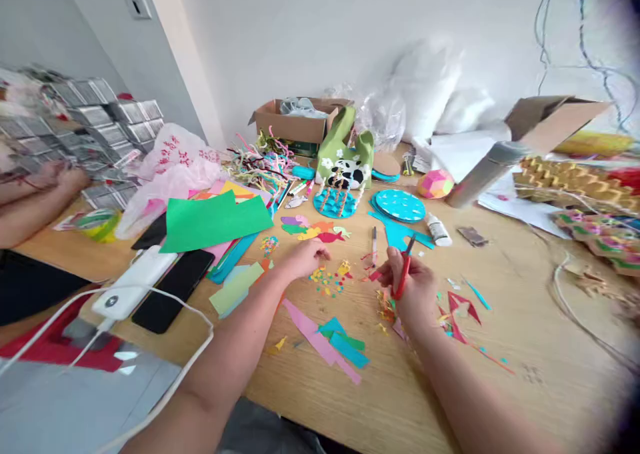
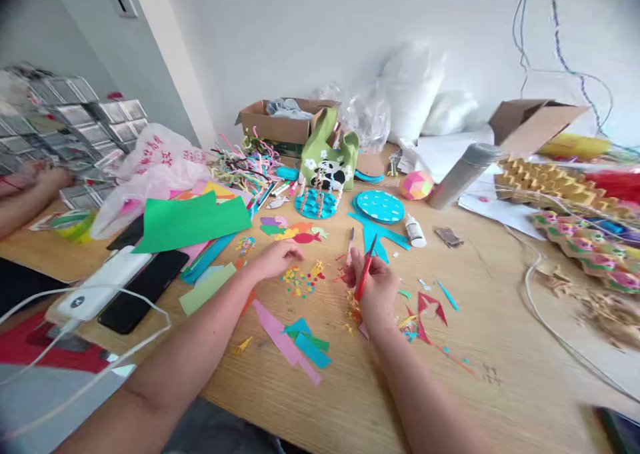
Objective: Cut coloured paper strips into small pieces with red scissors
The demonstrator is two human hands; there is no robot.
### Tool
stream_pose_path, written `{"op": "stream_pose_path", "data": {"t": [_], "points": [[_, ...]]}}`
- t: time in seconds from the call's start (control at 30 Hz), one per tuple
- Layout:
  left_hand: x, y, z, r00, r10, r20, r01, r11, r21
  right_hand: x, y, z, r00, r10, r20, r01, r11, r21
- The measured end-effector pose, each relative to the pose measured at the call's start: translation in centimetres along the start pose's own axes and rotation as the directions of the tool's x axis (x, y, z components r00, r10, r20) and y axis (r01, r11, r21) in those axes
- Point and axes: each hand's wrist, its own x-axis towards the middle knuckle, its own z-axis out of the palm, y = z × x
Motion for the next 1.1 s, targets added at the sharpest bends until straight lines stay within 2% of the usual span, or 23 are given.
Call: {"op": "stream_pose_path", "data": {"t": [0.13, 0.27, 0.4, 0.57, 0.8, 0.97, 1.1], "points": [[-1.2, 0.5, -0.5, 1.0, 0.011, 0.002, -0.011, 0.998, 0.055, 0.1, -0.2, -0.3, 1.0, -0.003, -0.008, 0.003, 1.0, 0.004], [-3.8, 1.3, -0.7, 0.996, 0.089, -0.021, -0.085, 0.988, 0.132, 0.1, -0.2, -0.5, 1.0, -0.001, -0.01, 0.001, 1.0, -0.013], [-5.6, 2.0, -1.1, 0.993, 0.106, -0.042, -0.101, 0.99, 0.102, 0.2, 0.1, -0.4, 1.0, -0.007, 0.003, 0.007, 1.0, -0.014], [-5.8, 1.8, -1.5, 0.986, 0.087, -0.142, -0.074, 0.993, 0.096, 0.4, 0.6, -0.4, 1.0, -0.015, 0.023, 0.016, 1.0, -0.021], [-5.9, 1.0, -1.0, 0.979, 0.194, -0.063, -0.191, 0.98, 0.049, 0.9, 0.8, -0.6, 1.0, 0.0, -0.004, -0.001, 0.999, -0.049], [-5.8, 0.7, -0.7, 0.971, 0.227, -0.072, -0.221, 0.972, 0.084, 1.0, 0.9, -0.6, 1.0, 0.012, -0.016, -0.014, 0.995, -0.099], [-5.5, 0.6, -0.8, 0.965, 0.222, -0.137, -0.213, 0.974, 0.075, 1.0, 1.0, -0.7, 1.0, 0.011, -0.015, -0.013, 0.992, -0.122]]}}
